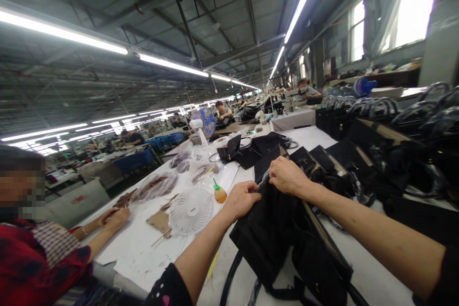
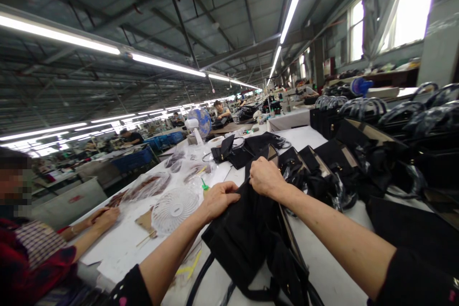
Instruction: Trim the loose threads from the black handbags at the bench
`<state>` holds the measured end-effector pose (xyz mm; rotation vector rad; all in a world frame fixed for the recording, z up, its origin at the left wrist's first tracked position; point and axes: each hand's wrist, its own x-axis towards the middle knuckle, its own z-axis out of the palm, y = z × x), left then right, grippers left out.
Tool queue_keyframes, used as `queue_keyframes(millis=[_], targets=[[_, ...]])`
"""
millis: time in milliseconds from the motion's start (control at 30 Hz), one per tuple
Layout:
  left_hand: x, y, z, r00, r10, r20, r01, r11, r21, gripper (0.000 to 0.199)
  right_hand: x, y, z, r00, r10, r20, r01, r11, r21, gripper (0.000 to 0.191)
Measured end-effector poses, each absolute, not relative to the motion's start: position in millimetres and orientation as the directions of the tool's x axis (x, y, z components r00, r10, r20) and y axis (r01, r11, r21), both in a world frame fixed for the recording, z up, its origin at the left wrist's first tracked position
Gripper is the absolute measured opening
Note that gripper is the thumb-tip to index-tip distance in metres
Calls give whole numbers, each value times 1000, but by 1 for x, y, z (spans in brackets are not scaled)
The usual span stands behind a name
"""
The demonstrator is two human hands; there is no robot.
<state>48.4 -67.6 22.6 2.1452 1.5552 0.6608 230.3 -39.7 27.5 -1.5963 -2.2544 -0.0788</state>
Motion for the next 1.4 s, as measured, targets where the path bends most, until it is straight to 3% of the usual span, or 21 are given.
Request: queue_keyframes(millis=[233, 433, 567, 667, 800, 967, 1033, 1133, 1200, 1267, 1400], targets=[[58, -53, 20, 265, 957, 117, 783, -284, 553, 30, 227, -35, 25, -300, 874, 381, 930, 358, -88, 18], [72, -45, 23, 274, 929, 250, 859, -353, 371, 23, 225, -40, 26, -321, 850, 418, 920, 384, -74, 15], [70, -55, 23, 226, 930, 291, 911, -307, 274, 17, 231, -45, 23, -407, 776, 482, 812, 549, -197, 8], [60, -63, 19, 100, 953, 286, 945, -181, 272, 14, 243, -44, 19, -395, 726, 564, 697, 636, -331, 4], [48, -65, 13, 20, 972, 234, 951, -91, 295, 9, 265, -57, 18, -240, 783, 574, 659, 565, -496, 14], [50, -68, 13, 48, 974, 220, 966, -102, 239, 9, 292, -120, 13, -132, 894, 427, 584, 418, -696, 38], [56, -73, 18, 122, 943, 310, 960, -191, 205, 17, 301, -145, 2, -110, 882, 457, 621, 420, -662, 42], [69, -83, 31, 374, 819, 435, 897, -438, 53, 30, 312, -168, -18, -63, 841, 538, 707, 418, -571, 48], [78, -90, 38, 586, 718, 377, 777, -629, -11, 31, 319, -175, -31, -37, 844, 535, 732, 387, -560, 52], [88, -94, 42, 749, 603, 276, 626, -780, 6, 34, 324, -178, -40, -9, 862, 508, 729, 353, -587, 53], [102, -91, 42, 847, 491, 205, 494, -869, 38, 40, 326, -181, -47, 24, 881, 472, 676, 334, -657, 50]])
